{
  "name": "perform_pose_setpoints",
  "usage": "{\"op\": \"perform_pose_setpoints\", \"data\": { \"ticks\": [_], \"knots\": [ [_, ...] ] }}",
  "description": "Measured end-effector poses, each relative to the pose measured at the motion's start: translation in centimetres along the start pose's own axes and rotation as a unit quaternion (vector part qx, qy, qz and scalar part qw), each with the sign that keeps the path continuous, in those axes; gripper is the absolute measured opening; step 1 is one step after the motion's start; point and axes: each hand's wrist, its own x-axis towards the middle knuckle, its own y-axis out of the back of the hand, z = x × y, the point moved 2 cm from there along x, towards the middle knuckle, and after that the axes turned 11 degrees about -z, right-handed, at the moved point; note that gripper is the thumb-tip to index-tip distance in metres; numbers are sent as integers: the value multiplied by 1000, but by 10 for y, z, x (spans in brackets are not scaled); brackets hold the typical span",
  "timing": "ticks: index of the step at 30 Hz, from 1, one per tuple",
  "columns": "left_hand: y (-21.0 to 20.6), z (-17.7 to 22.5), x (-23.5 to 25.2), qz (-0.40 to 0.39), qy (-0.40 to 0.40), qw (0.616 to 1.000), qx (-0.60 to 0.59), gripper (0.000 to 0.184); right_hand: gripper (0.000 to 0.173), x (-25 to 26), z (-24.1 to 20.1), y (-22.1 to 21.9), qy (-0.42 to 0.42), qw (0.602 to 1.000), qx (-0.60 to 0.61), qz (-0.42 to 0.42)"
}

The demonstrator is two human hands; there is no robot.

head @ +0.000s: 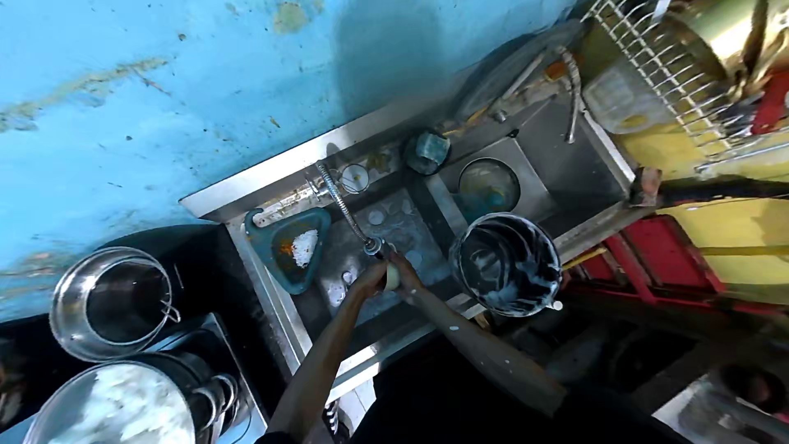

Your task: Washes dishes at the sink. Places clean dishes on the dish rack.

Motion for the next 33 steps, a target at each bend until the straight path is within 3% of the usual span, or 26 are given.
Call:
{"op": "perform_pose_setpoints", "data": {
  "ticks": [2,5,9,14,18,22,25,27,28,31,33],
  "knots": [
    [2,2,-4,-59,-4,996,62,40,50,1,0,2,-33,997,63,-10],
    [0,0,-3,-24,7,980,198,53,53,-5,4,-3,-93,983,155,-17],
    [-2,-9,13,164,-21,977,132,49,47,-1,6,-7,-61,987,150,3],
    [-12,-3,9,122,-18,988,89,50,41,5,-3,1,16,994,67,86],
    [-1,8,10,205,-58,974,73,54,44,6,-6,3,92,992,34,82],
    [4,4,9,221,-88,970,45,52,59,8,-20,18,-47,984,167,-44],
    [-13,-5,13,329,-121,936,17,55,49,11,-18,13,-1,977,205,62],
    [-18,-13,16,401,-144,904,16,39,44,11,-10,2,30,968,204,146],
    [-13,-13,14,398,-133,907,31,34,44,10,-7,-2,30,971,182,152],
    [9,8,-8,258,-50,963,57,32,47,3,-3,3,17,994,81,67],
    [24,13,-8,225,-62,972,-4,34,50,0,-7,-4,3,997,79,3]
  ]
}}
